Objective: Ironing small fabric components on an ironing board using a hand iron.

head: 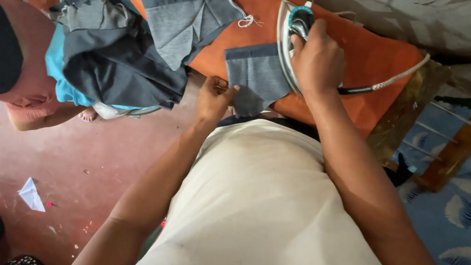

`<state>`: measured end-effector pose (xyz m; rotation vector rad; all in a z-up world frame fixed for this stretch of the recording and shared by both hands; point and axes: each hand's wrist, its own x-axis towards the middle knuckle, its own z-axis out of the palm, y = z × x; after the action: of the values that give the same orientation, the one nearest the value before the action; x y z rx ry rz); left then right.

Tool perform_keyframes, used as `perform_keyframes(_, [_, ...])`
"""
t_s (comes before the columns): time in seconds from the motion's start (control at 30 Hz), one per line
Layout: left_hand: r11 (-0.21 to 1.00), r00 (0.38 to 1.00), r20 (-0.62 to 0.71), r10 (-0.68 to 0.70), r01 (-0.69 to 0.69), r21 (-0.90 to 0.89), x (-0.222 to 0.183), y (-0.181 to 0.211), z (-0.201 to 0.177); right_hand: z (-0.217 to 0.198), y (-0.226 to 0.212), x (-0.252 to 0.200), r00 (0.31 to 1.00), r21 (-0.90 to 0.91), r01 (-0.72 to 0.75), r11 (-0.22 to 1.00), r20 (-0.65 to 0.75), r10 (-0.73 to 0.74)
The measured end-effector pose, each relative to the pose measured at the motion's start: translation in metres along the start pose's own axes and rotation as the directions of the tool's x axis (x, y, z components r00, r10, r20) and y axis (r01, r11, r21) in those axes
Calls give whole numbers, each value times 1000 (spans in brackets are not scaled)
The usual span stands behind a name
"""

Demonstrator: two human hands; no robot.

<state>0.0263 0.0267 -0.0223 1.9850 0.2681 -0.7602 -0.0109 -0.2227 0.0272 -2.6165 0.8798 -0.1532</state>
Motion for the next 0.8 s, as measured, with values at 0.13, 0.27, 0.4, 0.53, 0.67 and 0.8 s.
perform_keyframes(0.13, [998,999,0,-33,33,52,-8,15,-3,6,7,1,999,16,-42,999,25,41])
perform_keyframes(0.27, [998,999,36,-8,5,67,-5,12,-8,6,12,-2,1000,-13,-11,1000,4,12])
perform_keyframes(0.4, [995,1000,16,3,-5,100,-2,10,-8,7,17,-5,1000,2,-25,1000,16,25])
perform_keyframes(0.53, [996,1000,20,12,-14,85,-1,5,-7,6,22,-9,999,-1,-53,999,2,53])
perform_keyframes(0.67, [999,999,41,10,-12,41,-5,12,-9,3,26,-13,1000,31,-19,999,-9,20])
perform_keyframes(0.8, [997,998,52,-43,47,-66,-6,16,-7,-1,28,-15,999,14,-51,999,3,51])
